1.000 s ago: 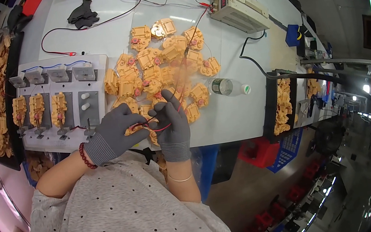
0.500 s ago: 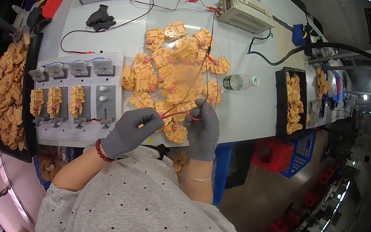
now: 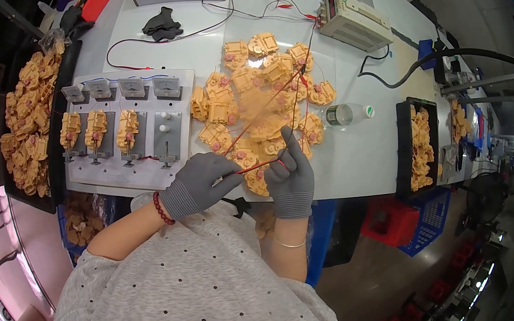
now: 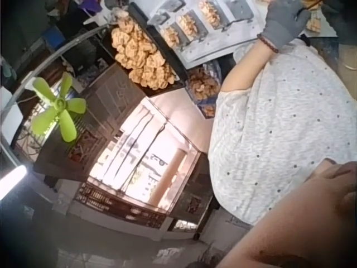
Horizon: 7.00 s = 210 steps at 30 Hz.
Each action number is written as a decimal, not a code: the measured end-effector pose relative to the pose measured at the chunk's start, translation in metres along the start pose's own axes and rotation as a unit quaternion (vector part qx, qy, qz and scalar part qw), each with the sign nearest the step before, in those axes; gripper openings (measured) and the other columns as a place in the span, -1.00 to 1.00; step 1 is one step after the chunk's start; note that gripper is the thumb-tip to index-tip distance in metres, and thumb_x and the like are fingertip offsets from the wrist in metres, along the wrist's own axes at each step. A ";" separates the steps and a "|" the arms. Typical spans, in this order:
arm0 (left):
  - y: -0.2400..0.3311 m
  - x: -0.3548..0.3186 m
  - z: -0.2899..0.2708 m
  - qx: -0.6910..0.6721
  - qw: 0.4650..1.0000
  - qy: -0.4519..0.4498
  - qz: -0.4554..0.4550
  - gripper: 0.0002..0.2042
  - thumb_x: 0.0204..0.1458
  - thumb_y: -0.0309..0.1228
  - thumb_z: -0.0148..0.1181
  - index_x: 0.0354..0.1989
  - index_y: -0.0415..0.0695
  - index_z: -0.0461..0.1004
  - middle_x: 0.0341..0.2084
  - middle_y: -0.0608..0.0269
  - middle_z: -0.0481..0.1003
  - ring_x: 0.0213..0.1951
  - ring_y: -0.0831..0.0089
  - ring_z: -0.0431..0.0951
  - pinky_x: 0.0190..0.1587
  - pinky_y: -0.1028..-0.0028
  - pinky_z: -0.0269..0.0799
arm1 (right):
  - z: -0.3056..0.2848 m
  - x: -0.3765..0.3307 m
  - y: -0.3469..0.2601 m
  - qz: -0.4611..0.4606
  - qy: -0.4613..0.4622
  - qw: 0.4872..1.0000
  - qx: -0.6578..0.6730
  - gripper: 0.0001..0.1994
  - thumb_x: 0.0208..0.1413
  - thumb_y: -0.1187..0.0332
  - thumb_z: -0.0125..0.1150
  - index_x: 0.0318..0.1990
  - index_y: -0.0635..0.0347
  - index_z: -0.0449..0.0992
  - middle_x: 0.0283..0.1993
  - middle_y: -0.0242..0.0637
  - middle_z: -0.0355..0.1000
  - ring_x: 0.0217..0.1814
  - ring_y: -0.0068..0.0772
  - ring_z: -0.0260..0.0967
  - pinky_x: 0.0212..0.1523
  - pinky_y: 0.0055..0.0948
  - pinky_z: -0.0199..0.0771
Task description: The person tests electronic components by connecting them to a power supply and a test jig with cables and test probes.
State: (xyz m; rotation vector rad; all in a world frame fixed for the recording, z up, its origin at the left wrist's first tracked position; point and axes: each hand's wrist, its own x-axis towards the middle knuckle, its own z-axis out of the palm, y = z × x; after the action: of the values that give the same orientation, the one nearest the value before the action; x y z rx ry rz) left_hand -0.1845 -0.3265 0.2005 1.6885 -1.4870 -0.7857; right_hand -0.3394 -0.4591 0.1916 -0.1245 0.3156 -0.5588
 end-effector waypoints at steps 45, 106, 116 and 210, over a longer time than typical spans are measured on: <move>-0.259 0.283 -0.059 0.193 0.926 0.078 -0.314 -0.04 -0.33 0.09 0.29 0.26 -0.08 -0.01 0.22 -0.04 0.09 0.24 0.17 0.12 0.20 0.23 0.09 | -0.003 -0.014 -0.028 -0.204 -0.031 0.977 0.047 -0.84 0.15 0.22 -0.08 -0.21 0.03 0.33 -0.41 -0.51 0.20 -0.33 -0.55 0.15 -0.17 -0.38 0.16; -0.010 0.019 -0.177 0.318 0.928 0.087 -0.173 -0.81 0.09 -0.34 -0.01 -0.30 -0.19 0.43 -0.59 0.02 0.46 -0.46 0.09 0.50 -0.39 0.30 0.38 | -0.015 -0.030 -0.041 -0.212 0.012 0.971 0.112 -0.78 0.14 0.20 -0.05 -0.20 0.10 0.44 -0.33 -0.42 0.37 -0.32 -0.52 0.27 -0.14 -0.39 0.24; 0.000 0.031 -0.195 0.183 0.955 0.198 -0.125 -0.84 0.07 -0.45 0.04 -0.30 -0.33 0.40 -0.56 0.07 0.40 -0.53 0.36 0.41 -0.42 0.46 0.31 | -0.019 -0.039 -0.044 -0.222 0.004 0.969 0.114 -0.77 0.14 0.20 -0.04 -0.20 0.10 0.45 -0.32 -0.42 0.38 -0.32 -0.51 0.28 -0.15 -0.39 0.24; -0.038 0.104 -0.104 -0.427 0.870 -0.189 -0.161 -0.68 0.13 -0.26 -0.08 -0.29 -0.27 0.50 -0.76 0.42 0.23 -0.68 0.66 0.17 -0.60 0.61 0.07 | 0.039 0.100 -0.017 -0.094 0.026 0.918 -0.384 -0.73 0.07 0.47 -0.07 -0.08 0.37 0.36 -0.07 -0.18 0.39 -0.06 -0.43 0.34 -0.01 -0.44 0.30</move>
State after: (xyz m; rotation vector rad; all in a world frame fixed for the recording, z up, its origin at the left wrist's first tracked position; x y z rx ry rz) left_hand -0.0629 -0.4139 0.2273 1.1154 -0.8357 -1.7298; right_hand -0.2554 -0.5255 0.2054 -0.9111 0.5690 -0.6040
